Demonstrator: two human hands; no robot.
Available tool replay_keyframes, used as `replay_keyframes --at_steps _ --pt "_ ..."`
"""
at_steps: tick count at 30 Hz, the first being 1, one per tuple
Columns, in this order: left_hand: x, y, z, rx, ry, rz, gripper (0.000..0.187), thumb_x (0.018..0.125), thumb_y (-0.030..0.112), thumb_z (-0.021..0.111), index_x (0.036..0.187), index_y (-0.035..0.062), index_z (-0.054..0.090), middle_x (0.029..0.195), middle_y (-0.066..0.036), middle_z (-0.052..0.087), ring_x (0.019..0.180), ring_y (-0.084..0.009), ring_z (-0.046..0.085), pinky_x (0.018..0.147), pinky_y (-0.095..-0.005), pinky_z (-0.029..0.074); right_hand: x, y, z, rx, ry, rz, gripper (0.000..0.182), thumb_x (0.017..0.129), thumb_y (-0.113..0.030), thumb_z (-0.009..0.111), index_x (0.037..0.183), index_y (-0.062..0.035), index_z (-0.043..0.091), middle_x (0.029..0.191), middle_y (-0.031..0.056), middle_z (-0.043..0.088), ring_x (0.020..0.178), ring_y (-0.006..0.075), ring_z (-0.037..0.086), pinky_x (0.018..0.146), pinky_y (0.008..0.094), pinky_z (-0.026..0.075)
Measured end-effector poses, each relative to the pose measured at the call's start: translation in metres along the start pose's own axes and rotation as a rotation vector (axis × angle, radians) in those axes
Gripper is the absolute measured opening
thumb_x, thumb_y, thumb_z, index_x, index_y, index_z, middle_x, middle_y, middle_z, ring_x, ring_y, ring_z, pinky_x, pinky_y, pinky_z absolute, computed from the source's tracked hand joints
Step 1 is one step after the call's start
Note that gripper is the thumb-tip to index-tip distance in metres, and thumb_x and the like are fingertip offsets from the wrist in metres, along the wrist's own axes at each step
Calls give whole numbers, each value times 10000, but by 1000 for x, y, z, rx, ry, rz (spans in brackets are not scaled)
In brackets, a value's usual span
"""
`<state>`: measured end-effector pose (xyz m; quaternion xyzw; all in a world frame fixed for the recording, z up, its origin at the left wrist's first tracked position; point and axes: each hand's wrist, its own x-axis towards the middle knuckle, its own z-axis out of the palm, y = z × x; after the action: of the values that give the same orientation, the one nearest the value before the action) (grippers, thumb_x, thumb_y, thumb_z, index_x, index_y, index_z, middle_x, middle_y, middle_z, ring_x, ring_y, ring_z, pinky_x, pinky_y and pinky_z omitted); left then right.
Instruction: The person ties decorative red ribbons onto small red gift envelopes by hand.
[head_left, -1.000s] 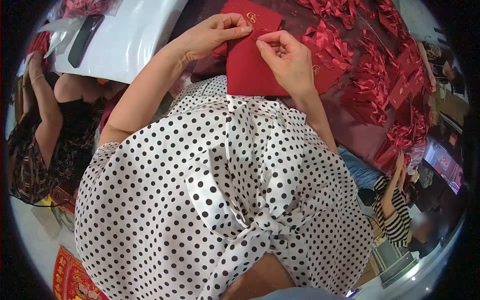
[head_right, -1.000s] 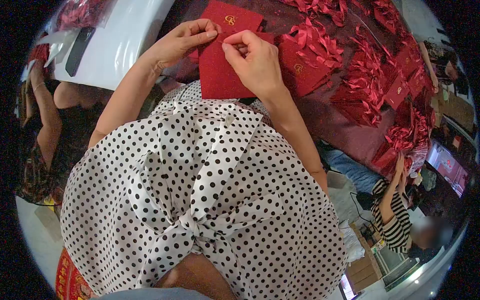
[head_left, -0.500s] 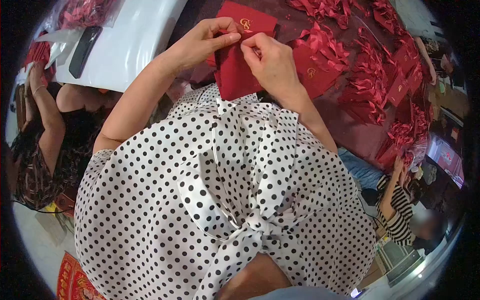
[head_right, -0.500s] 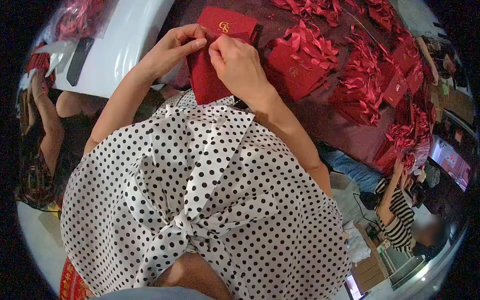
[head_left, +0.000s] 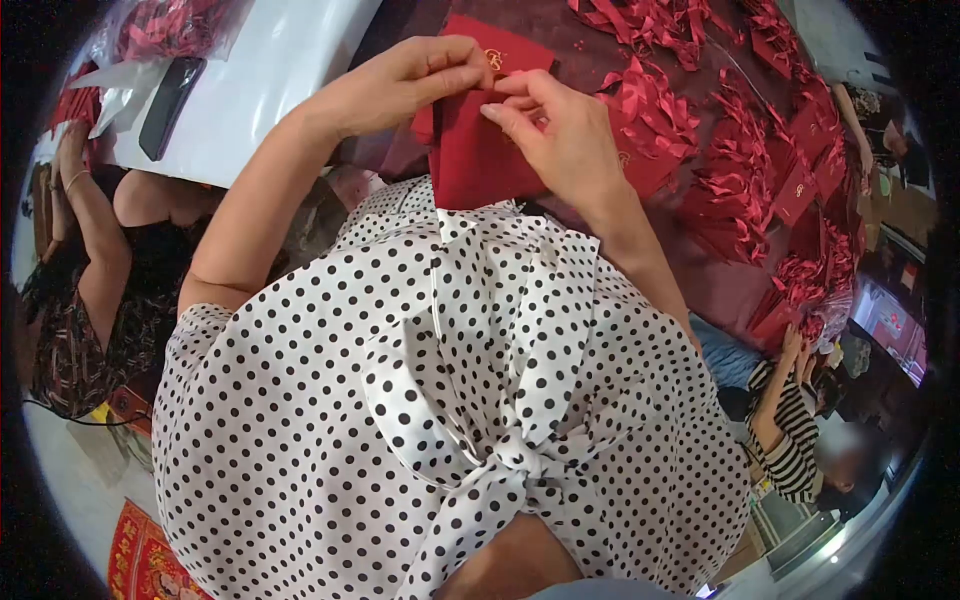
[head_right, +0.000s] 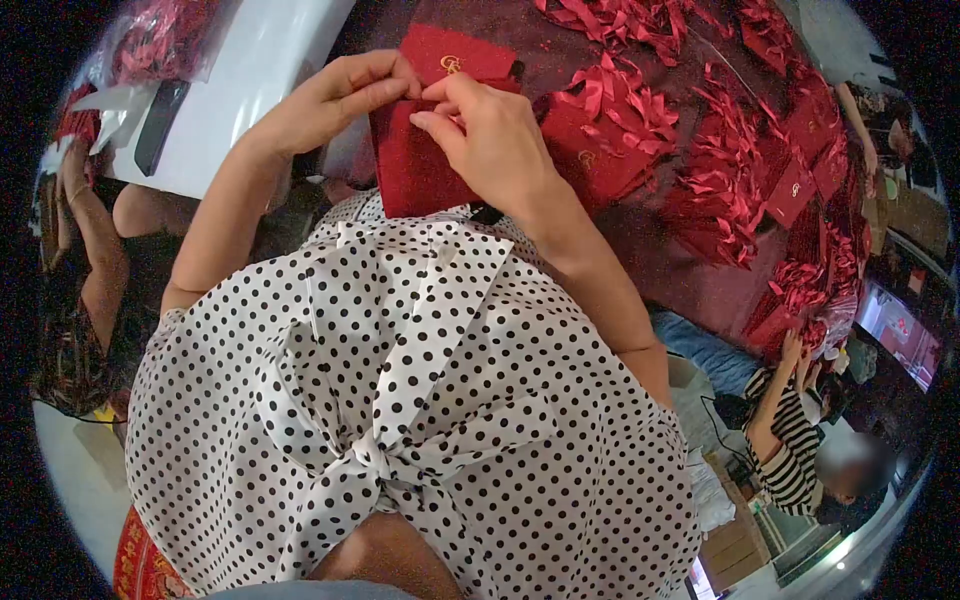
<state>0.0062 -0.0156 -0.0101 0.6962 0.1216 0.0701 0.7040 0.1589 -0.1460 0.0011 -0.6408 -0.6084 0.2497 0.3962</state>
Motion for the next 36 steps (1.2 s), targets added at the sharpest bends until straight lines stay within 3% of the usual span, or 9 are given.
replay_keyframes --at_steps 5,9,16,21,22,29,33,35,36 --pt "17 30 -27 578 -332 -94 161 859 126 542 865 -32 571 825 -92 558 818 -201 503 741 -306 400 -3 -11 1 11 24 -26 200 771 -137 666 879 0 568 748 146 626 671 273 634 594 342 494" --pt "29 31 -30 538 -524 -9 172 847 152 577 844 -20 585 706 -41 535 666 -111 480 616 -256 401 -7 -18 -3 -9 3 -2 225 753 -143 700 907 -16 597 787 98 635 671 175 628 600 268 507" --pt "20 67 -4 821 -453 485 107 734 61 571 720 -40 539 832 -130 491 881 -303 478 781 -337 395 -22 -28 -14 -22 18 -85 175 724 -125 723 815 -24 613 786 73 566 594 161 563 550 265 457" --pt "-7 102 -61 844 -76 54 98 776 47 599 816 -16 536 951 -93 511 929 -230 526 820 -329 423 -37 -32 -25 21 52 -100 144 720 -120 697 796 -37 607 930 99 520 702 248 536 595 326 469" --pt "-10 92 -82 1046 -79 257 102 799 51 596 829 -11 521 927 -77 504 903 -197 522 797 -302 424 -37 -26 -27 -42 58 -183 153 713 -129 703 782 -40 600 850 73 565 701 244 520 596 335 461" --pt "4 -25 -28 -61 124 -24 261 945 252 456 1105 57 524 949 7 577 892 -67 527 813 -225 424 -28 -15 -26 -38 70 -210 274 663 -237 759 698 -41 571 693 59 574 691 252 522 643 345 447" --pt "21 -42 19 -301 161 158 431 898 355 493 1191 40 504 1139 -37 553 1028 -122 510 899 -286 404 -17 29 -13 320 5 -137 131 754 -120 691 749 -28 598 747 38 615 746 151 564 706 284 457" --pt "29 -50 30 -529 123 -78 389 937 354 441 1214 87 497 1038 -11 529 984 -103 479 852 -245 392 -9 39 -4 557 -82 40 105 788 -96 659 761 -19 594 756 25 612 771 106 554 725 259 454" --pt "33 -63 32 -130 190 92 352 932 318 447 1155 55 525 1041 -32 511 969 -121 486 846 -264 400 -6 48 0 543 -119 -18 90 849 -60 593 790 -14 543 802 18 557 784 95 505 725 232 417"
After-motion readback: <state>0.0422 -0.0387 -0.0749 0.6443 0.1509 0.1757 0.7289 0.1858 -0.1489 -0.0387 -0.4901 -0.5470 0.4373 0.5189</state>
